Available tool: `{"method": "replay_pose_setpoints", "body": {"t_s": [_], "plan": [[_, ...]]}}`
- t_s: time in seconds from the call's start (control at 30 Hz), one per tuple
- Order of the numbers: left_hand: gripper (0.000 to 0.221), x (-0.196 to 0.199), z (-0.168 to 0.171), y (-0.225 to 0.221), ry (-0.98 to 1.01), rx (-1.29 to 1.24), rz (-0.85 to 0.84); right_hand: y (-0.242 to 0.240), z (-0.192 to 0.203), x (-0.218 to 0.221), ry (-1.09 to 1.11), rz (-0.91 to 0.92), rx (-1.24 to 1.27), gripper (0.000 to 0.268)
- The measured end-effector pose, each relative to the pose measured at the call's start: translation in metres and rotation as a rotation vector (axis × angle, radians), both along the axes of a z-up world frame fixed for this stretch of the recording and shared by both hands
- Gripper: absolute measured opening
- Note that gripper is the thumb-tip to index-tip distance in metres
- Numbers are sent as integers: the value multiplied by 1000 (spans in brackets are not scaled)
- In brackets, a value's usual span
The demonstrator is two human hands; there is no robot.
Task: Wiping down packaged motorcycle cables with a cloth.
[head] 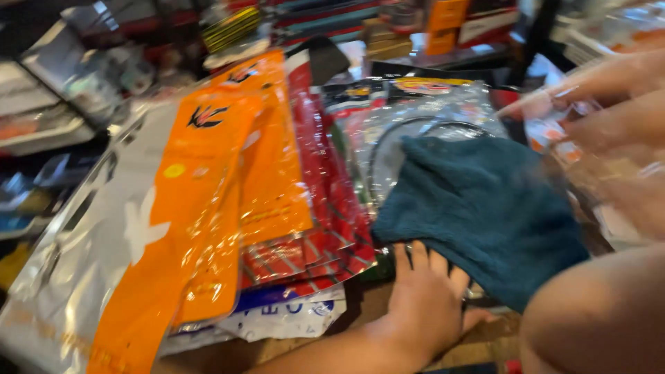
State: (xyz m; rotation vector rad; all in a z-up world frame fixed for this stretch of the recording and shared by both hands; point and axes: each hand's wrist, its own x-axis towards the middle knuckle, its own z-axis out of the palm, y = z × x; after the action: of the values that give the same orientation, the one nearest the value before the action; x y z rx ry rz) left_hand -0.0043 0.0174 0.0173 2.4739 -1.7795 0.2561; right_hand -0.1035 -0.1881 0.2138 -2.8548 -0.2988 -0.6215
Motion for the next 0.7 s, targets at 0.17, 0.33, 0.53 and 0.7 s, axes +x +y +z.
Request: {"method": "replay_pose_setpoints", "body": {"t_s": [0.17, 0.33, 0.53, 0.7], "plan": [[82, -3, 1, 0, -99, -146, 31, 84, 27, 33, 290, -160, -69, 37], [91, -1, 2, -7, 39, 158, 70, 82, 29, 69, 615, -575, -149, 43], [78, -1, 3, -3, 43, 142, 62, 57, -116, 127, 840, -667, -260, 101], [83, -2, -3, -4, 7, 114, 78, 43, -133, 121, 691, -575, -135, 93]]}}
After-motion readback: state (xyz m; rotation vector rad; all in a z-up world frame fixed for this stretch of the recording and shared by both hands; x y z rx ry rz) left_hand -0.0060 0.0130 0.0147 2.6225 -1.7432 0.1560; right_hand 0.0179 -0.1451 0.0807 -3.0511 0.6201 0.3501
